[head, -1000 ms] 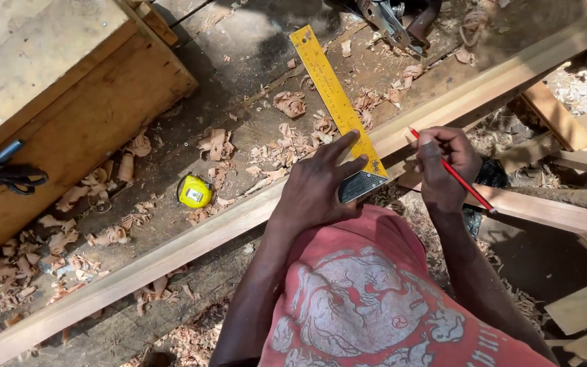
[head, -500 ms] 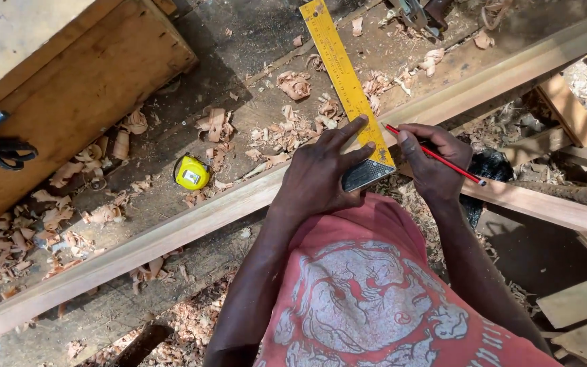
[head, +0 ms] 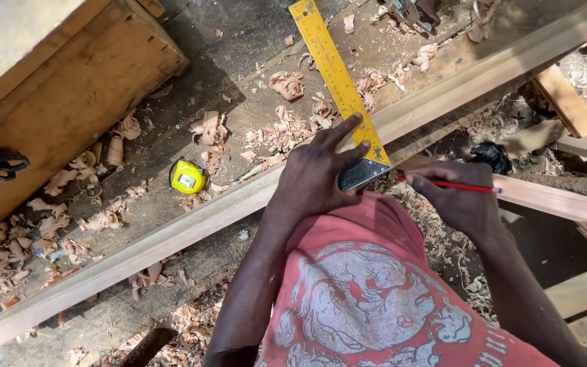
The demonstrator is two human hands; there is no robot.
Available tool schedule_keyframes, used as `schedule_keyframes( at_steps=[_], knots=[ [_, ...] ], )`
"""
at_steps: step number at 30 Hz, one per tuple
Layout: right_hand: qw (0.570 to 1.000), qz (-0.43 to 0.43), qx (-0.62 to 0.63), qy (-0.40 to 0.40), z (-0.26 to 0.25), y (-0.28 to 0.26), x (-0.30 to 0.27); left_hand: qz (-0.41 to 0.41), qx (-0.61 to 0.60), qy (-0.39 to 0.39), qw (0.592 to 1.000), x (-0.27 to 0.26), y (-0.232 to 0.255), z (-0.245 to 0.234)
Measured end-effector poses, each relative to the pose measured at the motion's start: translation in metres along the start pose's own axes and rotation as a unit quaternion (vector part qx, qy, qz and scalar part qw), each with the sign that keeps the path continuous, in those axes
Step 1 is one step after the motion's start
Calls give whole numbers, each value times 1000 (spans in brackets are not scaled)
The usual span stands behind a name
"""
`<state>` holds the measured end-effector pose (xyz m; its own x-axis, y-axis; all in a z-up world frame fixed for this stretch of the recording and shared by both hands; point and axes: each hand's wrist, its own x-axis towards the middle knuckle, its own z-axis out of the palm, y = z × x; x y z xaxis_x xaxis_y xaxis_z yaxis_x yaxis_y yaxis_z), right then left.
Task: Measuring and marking wooden planks using a tape measure, square, and pencil in a workshop setting.
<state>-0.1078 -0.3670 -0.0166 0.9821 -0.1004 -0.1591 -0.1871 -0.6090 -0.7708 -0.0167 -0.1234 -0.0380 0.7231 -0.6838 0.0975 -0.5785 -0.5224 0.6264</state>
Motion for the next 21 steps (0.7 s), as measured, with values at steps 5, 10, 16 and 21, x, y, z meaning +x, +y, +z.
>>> schedule_keyframes(
  at_steps=[5,10,16,21],
  knots=[
    [982,-41,110,145,16,29,-2,-16,-9,-11,1000,3,6,-7],
    [953,-105,208,196,56,3,37,-6,7,-11,1000,0,5,-5],
    [986,-40,128,98,25,2,19,-18,8,-17,1000,2,7,-6],
    [982,158,99,17,15,21,-6,-21,10,-7,1000,-4,5,4]
  ],
)
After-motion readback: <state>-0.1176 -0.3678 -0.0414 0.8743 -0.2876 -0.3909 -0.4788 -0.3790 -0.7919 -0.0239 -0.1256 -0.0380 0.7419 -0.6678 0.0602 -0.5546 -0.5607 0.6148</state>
